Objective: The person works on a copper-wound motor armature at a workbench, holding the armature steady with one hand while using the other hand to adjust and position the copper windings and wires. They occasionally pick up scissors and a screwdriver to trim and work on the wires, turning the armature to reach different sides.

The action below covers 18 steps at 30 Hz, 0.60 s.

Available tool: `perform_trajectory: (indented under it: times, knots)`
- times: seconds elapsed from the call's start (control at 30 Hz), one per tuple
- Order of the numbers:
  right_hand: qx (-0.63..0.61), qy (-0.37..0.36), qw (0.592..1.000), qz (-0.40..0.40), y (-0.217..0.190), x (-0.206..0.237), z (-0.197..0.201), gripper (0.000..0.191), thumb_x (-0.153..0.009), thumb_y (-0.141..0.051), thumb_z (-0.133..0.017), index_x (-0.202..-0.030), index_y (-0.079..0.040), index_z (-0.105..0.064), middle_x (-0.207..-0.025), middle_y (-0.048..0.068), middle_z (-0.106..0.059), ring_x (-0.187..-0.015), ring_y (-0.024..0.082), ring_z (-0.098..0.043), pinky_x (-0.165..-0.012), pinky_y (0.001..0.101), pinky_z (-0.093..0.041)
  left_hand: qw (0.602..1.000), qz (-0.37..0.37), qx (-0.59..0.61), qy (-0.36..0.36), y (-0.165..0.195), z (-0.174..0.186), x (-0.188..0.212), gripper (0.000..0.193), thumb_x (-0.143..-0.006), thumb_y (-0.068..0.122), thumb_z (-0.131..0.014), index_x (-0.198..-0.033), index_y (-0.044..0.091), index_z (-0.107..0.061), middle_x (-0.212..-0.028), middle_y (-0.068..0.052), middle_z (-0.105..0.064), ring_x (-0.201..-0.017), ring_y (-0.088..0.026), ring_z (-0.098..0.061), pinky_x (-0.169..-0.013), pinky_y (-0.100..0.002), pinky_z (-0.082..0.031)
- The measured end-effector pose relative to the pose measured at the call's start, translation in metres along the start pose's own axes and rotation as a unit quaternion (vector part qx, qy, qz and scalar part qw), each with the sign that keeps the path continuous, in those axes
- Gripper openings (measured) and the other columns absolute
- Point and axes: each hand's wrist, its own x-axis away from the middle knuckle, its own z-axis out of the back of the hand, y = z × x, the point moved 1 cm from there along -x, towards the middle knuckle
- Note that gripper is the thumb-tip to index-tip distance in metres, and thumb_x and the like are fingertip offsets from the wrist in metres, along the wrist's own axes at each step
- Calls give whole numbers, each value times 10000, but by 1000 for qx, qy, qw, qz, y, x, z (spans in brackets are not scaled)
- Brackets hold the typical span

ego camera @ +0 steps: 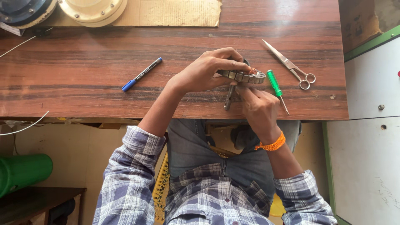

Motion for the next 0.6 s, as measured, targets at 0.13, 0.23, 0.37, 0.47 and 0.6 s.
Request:
perform_trajectory:
  times: [0.13, 0.23, 0.37, 0.47, 0.6]
  knots:
    - [-1, 15, 1000, -10, -1, -1, -6, 226, -900, 12, -734, -1093, -101, -768, -779, 88, -677, -637, 265, -645, -606, 396, -501, 1000, 24, 17, 5, 2, 0, -3, 730, -852, 94, -850, -1496, 214, -528, -1175, -47, -700, -1055, -260, -709, -933, -407, -589]
    - [-21, 38, 999, -6, -5, 0, -10, 240, -908, 11, -721, -1113, -107, -760, -853, 86, -715, -688, 259, -673, -644, 387, -524, 999, 29, 28, 29, 4, -4, -2, 852, -844, 116, -860, -1566, 225, -421, -1152, -33, -725, -1041, -248, -729, -950, -397, -600]
    - [-31, 44, 998, -33, -13, -1, -18, 254, -907, 19, -705, -1106, -128, -764, -869, 82, -722, -723, 262, -697, -669, 379, -546, 999, 10, 3, 48, 4, -7, -1, 881, -841, 85, -831, -1587, 229, -385, -1199, -41, -744, -1087, -253, -741, -989, -391, -607]
    - [-21, 30, 998, -47, -15, -3, -16, 272, -894, 17, -707, -1113, -131, -773, -872, 87, -723, -722, 274, -701, -658, 386, -546, 999, 36, 4, 37, 3, -9, 1, 824, -851, 71, -825, -1561, 217, -433, -1241, -23, -720, -1133, -239, -716, -1015, -401, -596]
    - [-31, 1, 998, -52, -19, 3, 1, 245, -910, -1, -708, -1119, -119, -760, -920, 103, -722, -755, 289, -706, -665, 386, -555, 985, -34, -153, 67, 7, -19, 18, 657, -918, 117, -802, -1476, 321, -523, -1447, 7, -532, -1354, -230, -499, -1168, -378, -489]
